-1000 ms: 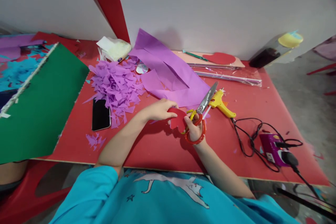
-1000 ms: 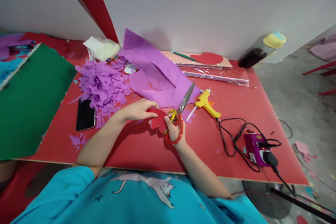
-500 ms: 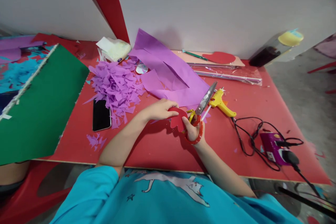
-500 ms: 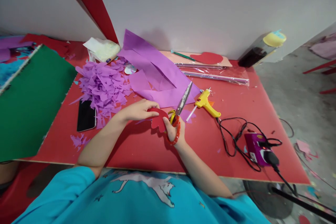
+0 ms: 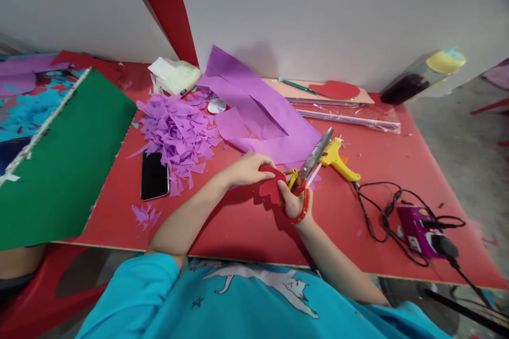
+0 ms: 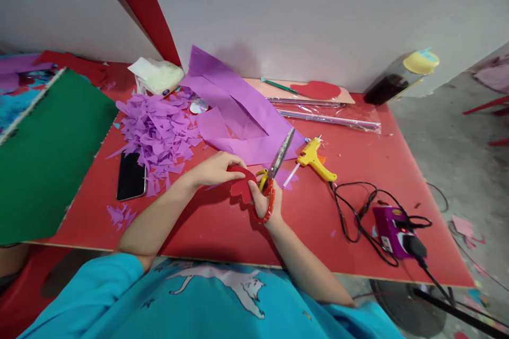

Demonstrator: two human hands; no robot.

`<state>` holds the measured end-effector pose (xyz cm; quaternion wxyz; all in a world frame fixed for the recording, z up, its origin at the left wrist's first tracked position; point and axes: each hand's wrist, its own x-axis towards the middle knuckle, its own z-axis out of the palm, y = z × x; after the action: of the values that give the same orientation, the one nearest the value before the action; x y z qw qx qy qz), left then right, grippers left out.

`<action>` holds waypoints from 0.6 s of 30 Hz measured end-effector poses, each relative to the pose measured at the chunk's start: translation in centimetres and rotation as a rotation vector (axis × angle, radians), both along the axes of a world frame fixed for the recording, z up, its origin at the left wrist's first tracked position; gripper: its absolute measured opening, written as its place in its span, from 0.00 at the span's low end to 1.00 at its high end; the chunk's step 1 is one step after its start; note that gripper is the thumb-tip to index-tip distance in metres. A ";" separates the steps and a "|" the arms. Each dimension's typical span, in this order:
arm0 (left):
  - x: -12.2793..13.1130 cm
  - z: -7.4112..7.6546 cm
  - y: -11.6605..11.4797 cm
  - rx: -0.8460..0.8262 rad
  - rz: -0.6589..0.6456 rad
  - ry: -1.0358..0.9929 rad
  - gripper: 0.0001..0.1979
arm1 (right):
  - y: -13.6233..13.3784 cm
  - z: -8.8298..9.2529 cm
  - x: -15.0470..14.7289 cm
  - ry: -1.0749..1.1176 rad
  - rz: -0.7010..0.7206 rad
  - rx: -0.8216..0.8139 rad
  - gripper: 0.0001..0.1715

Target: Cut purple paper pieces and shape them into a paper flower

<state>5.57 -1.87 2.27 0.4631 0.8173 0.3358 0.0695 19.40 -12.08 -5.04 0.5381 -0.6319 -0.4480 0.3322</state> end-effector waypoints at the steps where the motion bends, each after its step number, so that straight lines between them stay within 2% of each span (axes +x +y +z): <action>1: 0.0 0.0 0.0 -0.001 0.007 0.000 0.10 | 0.0 0.0 0.0 0.014 -0.012 -0.006 0.14; 4: 0.2 0.2 -0.2 0.002 0.038 0.009 0.11 | 0.0 -0.1 0.0 0.071 -0.027 -0.030 0.14; 11: 0.2 0.5 -0.1 0.059 0.063 0.002 0.10 | -0.1 -0.6 0.0 0.297 0.039 -0.112 0.15; 15: -1.0 1.0 0.8 0.083 0.077 -0.004 0.09 | 0.0 -0.7 -0.2 0.380 0.163 -0.132 0.19; 18: -2.2 1.8 1.2 0.076 0.133 -0.044 0.09 | -0.1 -0.7 -0.4 0.428 0.266 -0.152 0.21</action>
<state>3.40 -0.63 4.04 0.4333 0.8084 0.3764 0.1308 19.02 -12.16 -5.72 0.5232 -0.5214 -0.3770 0.5588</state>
